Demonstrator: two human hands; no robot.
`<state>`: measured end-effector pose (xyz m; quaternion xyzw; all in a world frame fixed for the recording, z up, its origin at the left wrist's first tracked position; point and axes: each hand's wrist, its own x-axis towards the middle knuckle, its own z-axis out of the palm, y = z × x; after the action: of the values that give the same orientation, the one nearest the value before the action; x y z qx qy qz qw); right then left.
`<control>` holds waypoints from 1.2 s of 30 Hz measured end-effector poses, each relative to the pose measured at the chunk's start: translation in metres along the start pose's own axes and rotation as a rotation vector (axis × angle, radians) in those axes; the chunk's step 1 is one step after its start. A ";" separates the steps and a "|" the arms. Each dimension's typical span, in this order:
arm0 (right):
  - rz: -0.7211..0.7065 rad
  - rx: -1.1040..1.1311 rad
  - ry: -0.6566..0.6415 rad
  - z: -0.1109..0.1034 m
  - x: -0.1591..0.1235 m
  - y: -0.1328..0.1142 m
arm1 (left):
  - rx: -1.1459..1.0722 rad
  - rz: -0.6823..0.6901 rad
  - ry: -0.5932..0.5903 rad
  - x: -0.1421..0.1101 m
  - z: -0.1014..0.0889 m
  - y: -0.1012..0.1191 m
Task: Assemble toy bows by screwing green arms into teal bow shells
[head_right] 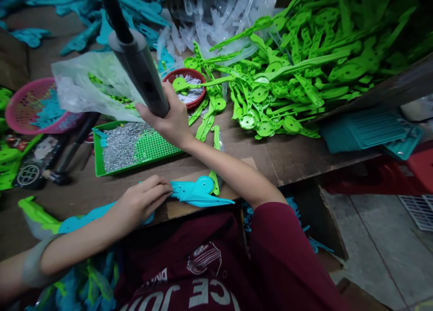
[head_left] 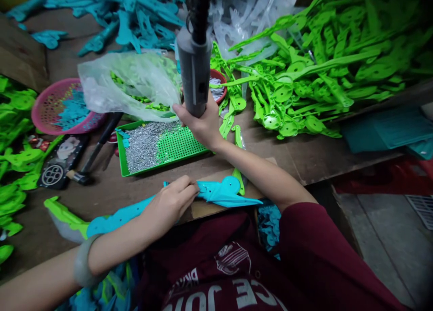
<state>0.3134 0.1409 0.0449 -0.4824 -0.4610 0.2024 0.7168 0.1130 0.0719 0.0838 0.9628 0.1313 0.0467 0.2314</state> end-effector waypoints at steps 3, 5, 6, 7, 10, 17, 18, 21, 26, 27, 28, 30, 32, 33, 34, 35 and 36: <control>0.020 -0.006 -0.008 0.000 -0.002 0.001 | 0.166 0.138 0.024 -0.003 0.000 0.000; 0.027 -0.010 -0.001 -0.001 -0.003 0.001 | 0.283 0.247 0.078 -0.005 0.000 -0.001; 0.028 -0.013 0.002 -0.001 -0.003 0.001 | 0.336 0.291 0.113 -0.006 0.000 -0.001; 0.031 -0.016 0.004 -0.002 -0.003 0.000 | 0.377 0.323 0.146 -0.008 0.001 -0.002; 0.059 -0.032 0.001 -0.003 -0.003 0.001 | 0.440 0.348 0.181 -0.010 0.005 -0.002; 0.080 -0.031 0.019 -0.002 -0.004 0.003 | 0.322 0.207 0.157 -0.014 0.013 0.003; 0.087 -0.027 0.021 -0.001 -0.004 0.003 | 0.294 0.171 0.144 -0.016 0.014 0.004; 0.103 -0.002 0.023 -0.001 -0.004 0.003 | 0.239 0.076 0.138 -0.020 0.018 0.009; 0.101 0.050 0.012 -0.002 -0.005 0.002 | 0.165 -0.079 0.198 -0.029 0.024 0.007; 0.101 0.050 0.011 -0.003 -0.005 0.002 | 0.150 -0.125 0.222 -0.032 0.024 0.005; 0.098 0.047 0.010 -0.004 -0.006 0.002 | 0.138 -0.176 0.246 -0.034 0.023 0.002; 0.079 0.041 0.011 -0.005 -0.006 0.002 | 0.138 -0.281 0.272 -0.039 0.020 -0.003; 0.065 0.045 0.019 -0.006 -0.006 0.003 | 0.128 -0.343 0.242 -0.041 0.017 -0.007; 0.068 0.049 0.023 -0.006 -0.006 0.003 | 0.105 -0.363 0.217 -0.041 0.017 -0.009; 0.080 0.054 0.027 -0.006 -0.006 0.002 | 0.068 -0.384 0.197 -0.040 0.017 -0.011; 0.097 0.059 0.032 -0.006 -0.006 0.002 | 0.022 -0.409 0.186 -0.039 0.017 -0.013; 0.115 0.068 0.035 -0.006 -0.007 0.002 | -0.022 -0.438 0.183 -0.038 0.018 -0.014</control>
<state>0.3152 0.1340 0.0392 -0.4870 -0.4129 0.2504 0.7277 0.0757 0.0659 0.0605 0.9006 0.3570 0.0838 0.2334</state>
